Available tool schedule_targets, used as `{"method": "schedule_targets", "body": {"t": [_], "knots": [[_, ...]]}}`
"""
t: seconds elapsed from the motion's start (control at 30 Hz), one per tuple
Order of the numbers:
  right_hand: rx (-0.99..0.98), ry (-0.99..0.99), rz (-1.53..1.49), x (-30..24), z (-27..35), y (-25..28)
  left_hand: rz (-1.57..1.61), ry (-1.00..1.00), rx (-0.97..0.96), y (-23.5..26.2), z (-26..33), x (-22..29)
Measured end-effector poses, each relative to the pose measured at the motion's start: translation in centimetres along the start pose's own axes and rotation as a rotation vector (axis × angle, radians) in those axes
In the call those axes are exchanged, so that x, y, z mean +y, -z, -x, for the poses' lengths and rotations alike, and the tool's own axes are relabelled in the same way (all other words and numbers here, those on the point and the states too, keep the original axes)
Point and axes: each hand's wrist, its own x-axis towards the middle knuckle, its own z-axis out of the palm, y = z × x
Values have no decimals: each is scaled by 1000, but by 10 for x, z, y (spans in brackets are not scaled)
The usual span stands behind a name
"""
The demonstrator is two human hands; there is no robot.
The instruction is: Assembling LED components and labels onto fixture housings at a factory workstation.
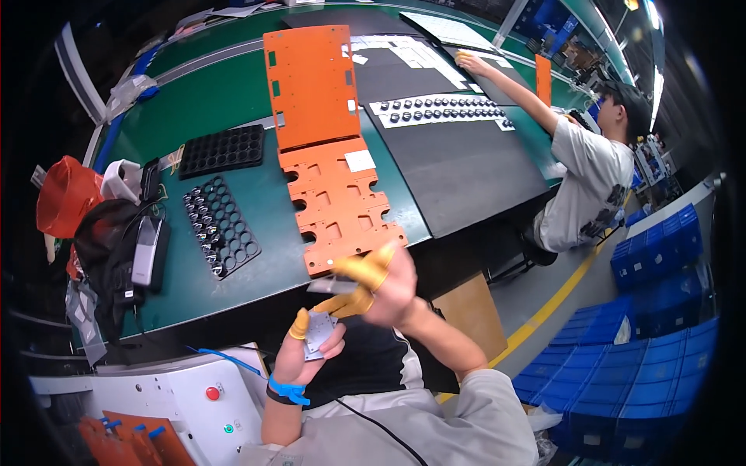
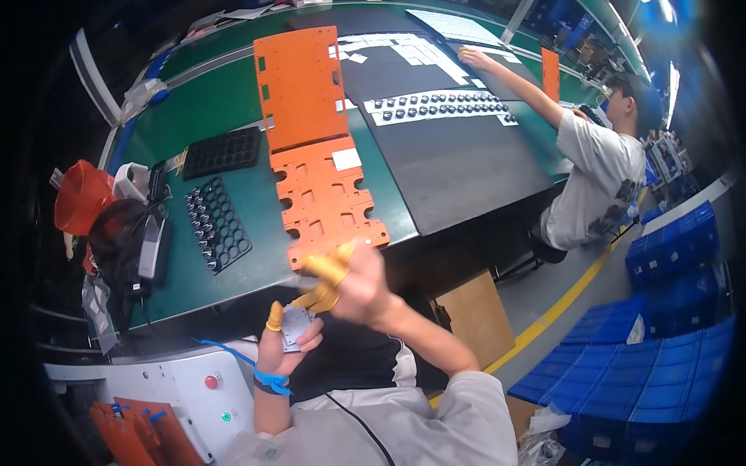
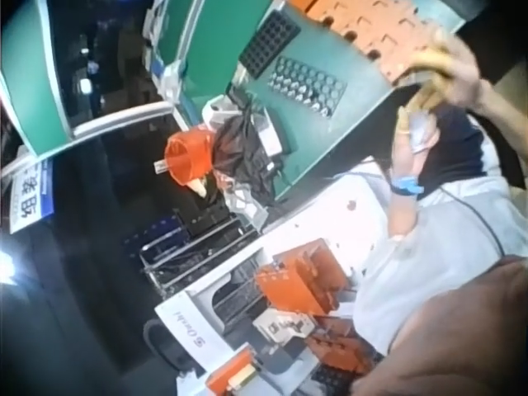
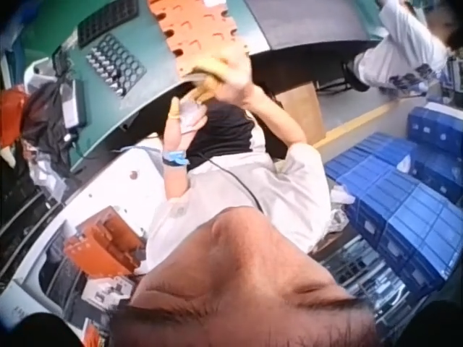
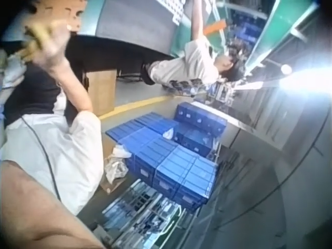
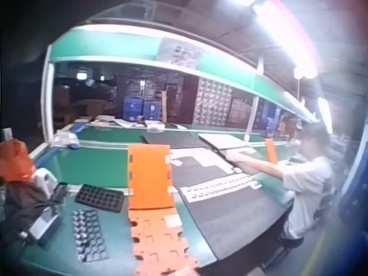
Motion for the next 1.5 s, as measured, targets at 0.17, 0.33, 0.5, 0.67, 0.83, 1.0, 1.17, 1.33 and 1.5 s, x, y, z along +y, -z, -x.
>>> {"method": "schedule_targets", "body": {"t": [0.17,0.33,0.5,0.67,0.83,1.0,1.17,1.33,1.5], "knots": [[-79,-693,60,83,-27,21,34,20,3,15,4,0],[-358,-870,126,148,-24,14,83,0,55,23,10,1],[-776,-1121,-222,180,-40,10,111,11,75,25,7,2],[-836,-1208,-203,182,-55,12,157,-67,37,10,-1,1],[-683,-881,464,145,-65,6,224,-248,84,1,6,-2],[-299,-426,379,67,-69,-41,197,-278,50,13,21,3],[-539,-336,23,3,-75,-110,187,-312,98,25,43,8],[-559,-250,-80,-12,-77,-168,195,-379,81,22,57,18],[-571,-203,45,-14,-80,-204,69,-457,129,32,68,17]]}}
